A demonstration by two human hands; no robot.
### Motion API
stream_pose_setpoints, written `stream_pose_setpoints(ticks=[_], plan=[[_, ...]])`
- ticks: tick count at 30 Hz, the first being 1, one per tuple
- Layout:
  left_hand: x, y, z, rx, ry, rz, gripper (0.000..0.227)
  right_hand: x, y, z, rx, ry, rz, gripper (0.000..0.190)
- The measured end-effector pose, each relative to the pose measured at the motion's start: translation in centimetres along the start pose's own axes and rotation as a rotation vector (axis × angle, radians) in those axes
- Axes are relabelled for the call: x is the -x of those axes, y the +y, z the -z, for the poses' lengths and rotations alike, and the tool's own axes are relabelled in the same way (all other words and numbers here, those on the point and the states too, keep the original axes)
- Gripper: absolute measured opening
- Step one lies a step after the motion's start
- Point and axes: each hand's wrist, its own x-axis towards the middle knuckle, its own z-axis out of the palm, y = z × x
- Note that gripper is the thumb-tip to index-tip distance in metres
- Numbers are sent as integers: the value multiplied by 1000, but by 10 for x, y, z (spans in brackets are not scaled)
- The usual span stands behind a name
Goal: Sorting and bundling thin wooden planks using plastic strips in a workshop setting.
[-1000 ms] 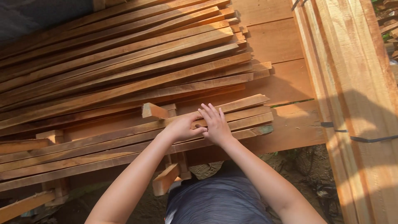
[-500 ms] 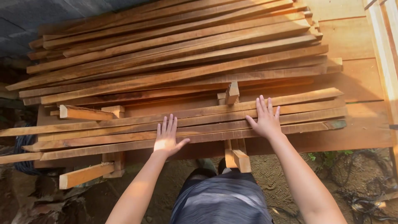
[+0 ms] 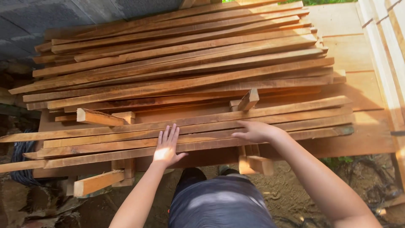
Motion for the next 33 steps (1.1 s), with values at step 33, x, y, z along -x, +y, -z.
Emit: stream_pose_setpoints(ticks=[33], plan=[[8, -99, -26, 28, 106, -203, 126, -112, -177, -127, 514, 462, 265, 132]])
